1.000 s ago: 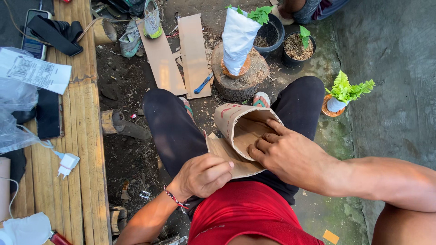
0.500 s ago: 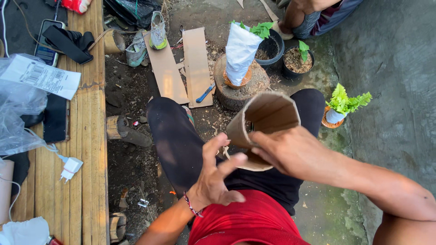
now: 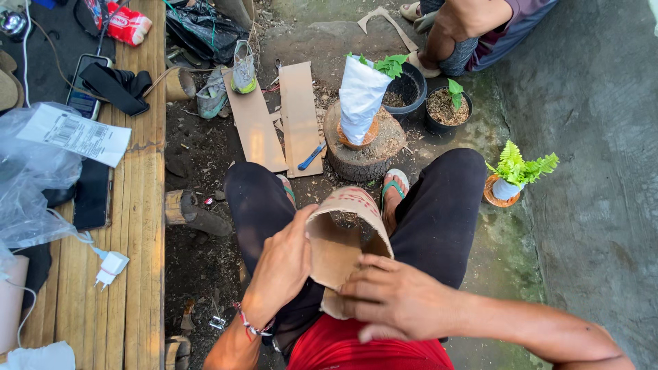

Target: The person folds a flat cardboard sheet into a cylindrical tube and secures the seam with orange adhesive tape. They repeatedly wrap and press the tape around the tube to hold the shape.

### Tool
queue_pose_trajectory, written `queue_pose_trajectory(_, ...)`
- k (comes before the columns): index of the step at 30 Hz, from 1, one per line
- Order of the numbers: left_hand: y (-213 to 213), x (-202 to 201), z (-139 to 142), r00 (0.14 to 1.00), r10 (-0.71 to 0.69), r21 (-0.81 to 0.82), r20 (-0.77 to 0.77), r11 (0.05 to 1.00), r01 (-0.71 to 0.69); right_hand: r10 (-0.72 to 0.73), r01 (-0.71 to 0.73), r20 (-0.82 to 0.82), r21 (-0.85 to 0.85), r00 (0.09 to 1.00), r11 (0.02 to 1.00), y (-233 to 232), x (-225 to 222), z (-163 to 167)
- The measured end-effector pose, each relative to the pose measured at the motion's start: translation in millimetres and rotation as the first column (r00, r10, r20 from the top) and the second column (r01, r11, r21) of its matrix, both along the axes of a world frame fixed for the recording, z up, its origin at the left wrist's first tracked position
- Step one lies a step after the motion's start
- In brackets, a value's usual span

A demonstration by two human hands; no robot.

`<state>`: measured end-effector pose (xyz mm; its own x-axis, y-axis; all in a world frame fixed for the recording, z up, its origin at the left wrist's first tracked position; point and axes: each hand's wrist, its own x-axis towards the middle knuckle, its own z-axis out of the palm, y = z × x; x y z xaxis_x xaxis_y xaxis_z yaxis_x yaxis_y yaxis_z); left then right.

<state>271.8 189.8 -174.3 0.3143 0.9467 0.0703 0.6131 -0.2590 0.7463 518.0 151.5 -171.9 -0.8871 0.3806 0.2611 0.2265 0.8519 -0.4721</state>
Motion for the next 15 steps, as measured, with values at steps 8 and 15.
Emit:
queue_pose_trajectory(8, 11.7, -43.8, 48.2, 0.977, 0.197, 0.347, -0.086, 0.925, -0.156, -0.292, 0.205, 0.156, 0.416, 0.944, 0.886, -15.3, 28.3, -21.8)
queue_pose_trajectory(15, 10.1, -34.0, 140.0, 0.977, 0.164, 0.583, -0.138, 0.81, -0.053, -0.599, 0.661, -0.284, 0.391, 0.748, 0.64, -25.7, 63.2, 35.9)
